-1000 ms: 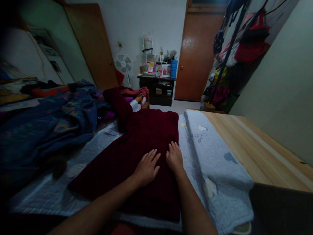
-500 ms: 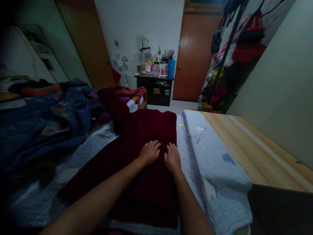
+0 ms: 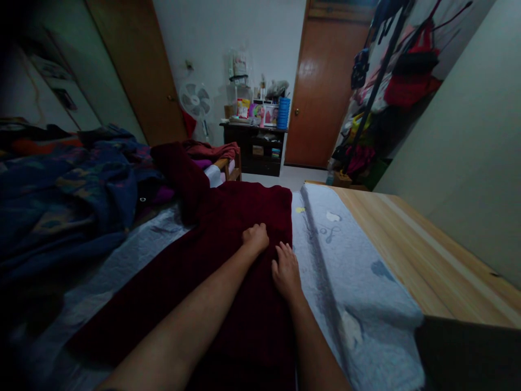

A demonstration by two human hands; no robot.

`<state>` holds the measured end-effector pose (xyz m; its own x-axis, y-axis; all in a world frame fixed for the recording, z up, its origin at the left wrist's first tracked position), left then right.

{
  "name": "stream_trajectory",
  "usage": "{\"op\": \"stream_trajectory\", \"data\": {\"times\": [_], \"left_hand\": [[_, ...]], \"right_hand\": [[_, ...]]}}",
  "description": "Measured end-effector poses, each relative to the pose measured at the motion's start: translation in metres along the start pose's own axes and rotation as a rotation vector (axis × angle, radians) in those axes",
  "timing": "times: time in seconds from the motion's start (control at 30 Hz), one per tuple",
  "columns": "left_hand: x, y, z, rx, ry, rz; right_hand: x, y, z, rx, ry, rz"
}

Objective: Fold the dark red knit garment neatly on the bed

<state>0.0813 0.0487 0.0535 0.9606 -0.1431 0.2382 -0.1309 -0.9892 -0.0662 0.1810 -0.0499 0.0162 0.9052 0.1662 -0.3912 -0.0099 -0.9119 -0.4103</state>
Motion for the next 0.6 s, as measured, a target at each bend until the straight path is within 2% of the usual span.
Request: {"op": "stream_trajectory", "data": {"times": [0.1, 0.27, 0.33, 0.47, 0.6], "left_hand": [[0.0, 0.001, 0.003, 0.035, 0.014, 0.001], [0.013, 0.01, -0.006, 0.207, 0.042, 0.23], [0.014, 0.01, -0.009, 0.265, 0.051, 0.267], [0.008, 0.007, -0.007, 0.331, 0.113, 0.252], [0.0, 0.001, 0.004, 0.289, 0.157, 0.196]], "right_hand": [[0.0, 0.001, -0.001, 0.005, 0.011, 0.014], [0.001, 0.002, -0.001, 0.021, 0.004, 0.031], [0.002, 0.002, 0.001, 0.022, -0.007, 0.029], [0.004, 0.002, 0.002, 0.034, -0.018, 0.028], [0.006, 0.004, 0.001, 0.062, -0.016, 0.055]]}}
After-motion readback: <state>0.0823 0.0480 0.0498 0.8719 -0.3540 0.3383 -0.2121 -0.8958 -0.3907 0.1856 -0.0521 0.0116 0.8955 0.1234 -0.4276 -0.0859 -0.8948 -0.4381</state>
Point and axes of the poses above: each hand's wrist, its own y-axis away from the middle knuckle, its own z-axis out of the palm, x = y × z, the point moved 9 cm from there along -y, towards the middle knuckle, and after that the axes turned 4 degrees about x, right-handed, at the moved point
